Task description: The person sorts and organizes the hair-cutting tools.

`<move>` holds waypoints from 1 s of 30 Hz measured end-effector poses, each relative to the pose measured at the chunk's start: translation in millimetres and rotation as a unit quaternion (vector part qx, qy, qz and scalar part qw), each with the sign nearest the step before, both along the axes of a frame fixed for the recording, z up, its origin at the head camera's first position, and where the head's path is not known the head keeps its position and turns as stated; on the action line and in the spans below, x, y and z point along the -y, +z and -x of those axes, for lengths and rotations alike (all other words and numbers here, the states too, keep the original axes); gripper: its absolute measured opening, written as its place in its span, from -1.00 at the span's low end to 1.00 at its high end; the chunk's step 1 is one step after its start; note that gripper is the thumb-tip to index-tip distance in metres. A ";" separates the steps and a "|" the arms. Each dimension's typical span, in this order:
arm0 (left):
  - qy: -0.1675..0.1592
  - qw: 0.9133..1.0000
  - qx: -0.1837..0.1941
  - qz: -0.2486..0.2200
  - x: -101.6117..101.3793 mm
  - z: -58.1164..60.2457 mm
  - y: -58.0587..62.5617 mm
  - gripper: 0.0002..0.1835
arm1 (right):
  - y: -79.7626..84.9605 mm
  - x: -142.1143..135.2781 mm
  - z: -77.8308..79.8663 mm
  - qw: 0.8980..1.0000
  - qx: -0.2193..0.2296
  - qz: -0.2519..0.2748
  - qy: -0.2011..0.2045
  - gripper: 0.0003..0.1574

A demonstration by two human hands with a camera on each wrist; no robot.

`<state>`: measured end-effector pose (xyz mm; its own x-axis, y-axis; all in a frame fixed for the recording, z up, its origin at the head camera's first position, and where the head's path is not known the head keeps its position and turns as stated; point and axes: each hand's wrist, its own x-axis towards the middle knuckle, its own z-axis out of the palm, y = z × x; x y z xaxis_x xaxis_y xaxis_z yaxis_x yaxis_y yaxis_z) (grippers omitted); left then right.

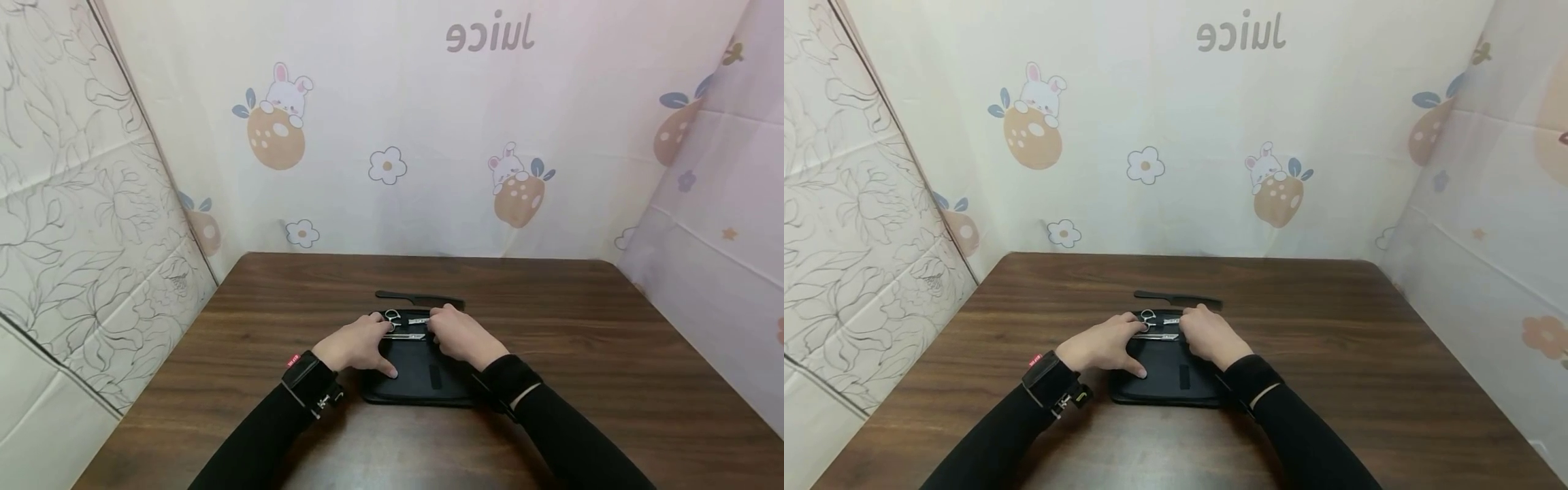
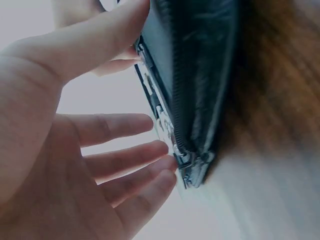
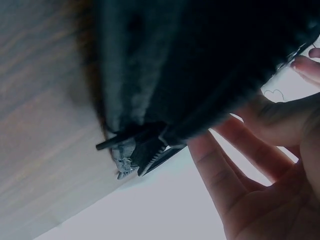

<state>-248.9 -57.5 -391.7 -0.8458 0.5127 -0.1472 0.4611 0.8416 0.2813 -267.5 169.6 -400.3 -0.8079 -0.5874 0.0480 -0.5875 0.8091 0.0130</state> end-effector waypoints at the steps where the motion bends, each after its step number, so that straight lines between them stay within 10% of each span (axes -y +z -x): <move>1: 0.000 1.000 -0.004 0.003 -0.6 0.9 1.2 -0.06 | 0.2 0.1 -0.1 1.000 -0.001 -0.001 0.002 -0.83; 30: 0.001 0.997 -0.069 -0.046 -8.5 33.0 9.0 -0.44 | -4.6 -1.1 1.6 1.000 -0.006 -0.004 0.000 -0.83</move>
